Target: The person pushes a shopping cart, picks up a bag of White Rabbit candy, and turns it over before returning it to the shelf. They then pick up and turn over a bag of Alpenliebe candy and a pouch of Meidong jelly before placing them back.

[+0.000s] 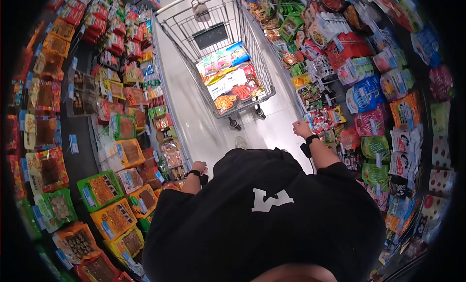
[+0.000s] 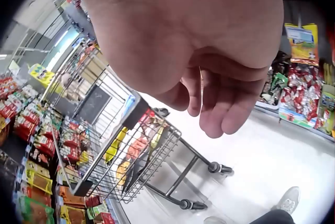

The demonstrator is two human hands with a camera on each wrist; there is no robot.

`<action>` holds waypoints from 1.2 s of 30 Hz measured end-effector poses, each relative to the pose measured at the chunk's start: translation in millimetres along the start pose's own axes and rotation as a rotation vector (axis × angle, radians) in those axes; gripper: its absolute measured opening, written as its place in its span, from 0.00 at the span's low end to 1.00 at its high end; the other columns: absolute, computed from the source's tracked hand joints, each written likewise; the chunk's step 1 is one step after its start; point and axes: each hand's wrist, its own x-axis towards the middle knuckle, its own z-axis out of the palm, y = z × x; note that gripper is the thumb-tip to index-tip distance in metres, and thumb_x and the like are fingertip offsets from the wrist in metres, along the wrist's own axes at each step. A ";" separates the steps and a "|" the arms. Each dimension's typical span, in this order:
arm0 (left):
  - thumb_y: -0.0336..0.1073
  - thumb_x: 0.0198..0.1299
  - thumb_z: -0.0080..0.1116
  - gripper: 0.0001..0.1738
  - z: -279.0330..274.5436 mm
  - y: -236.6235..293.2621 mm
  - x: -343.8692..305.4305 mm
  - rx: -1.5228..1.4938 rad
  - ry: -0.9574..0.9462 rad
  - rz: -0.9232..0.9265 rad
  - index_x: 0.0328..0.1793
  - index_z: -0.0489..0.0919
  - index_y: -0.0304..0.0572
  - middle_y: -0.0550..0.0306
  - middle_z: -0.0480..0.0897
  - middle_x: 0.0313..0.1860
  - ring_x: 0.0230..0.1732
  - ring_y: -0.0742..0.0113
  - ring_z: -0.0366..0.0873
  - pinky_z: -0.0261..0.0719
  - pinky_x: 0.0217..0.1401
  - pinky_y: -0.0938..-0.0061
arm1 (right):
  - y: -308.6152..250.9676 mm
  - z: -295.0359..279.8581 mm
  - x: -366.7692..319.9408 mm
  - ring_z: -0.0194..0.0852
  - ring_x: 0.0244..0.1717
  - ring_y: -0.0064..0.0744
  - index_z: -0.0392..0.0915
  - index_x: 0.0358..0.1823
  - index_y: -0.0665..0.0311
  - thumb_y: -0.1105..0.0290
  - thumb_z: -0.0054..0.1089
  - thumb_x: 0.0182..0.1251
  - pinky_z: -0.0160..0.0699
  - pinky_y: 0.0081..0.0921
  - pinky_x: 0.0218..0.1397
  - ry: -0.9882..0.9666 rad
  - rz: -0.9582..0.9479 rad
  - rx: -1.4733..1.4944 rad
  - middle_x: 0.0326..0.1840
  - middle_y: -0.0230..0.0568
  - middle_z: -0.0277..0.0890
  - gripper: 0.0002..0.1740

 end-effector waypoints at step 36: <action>0.47 0.73 0.33 0.22 58.8 265.6 -14.1 0.227 0.215 0.399 0.43 0.70 0.34 0.47 0.80 0.23 0.19 0.61 0.80 0.79 0.25 0.69 | -205.8 36.8 153.0 0.79 0.45 0.52 0.75 0.45 0.65 0.65 0.65 0.54 0.77 0.43 0.49 -0.171 -0.276 -0.755 0.40 0.54 0.80 0.19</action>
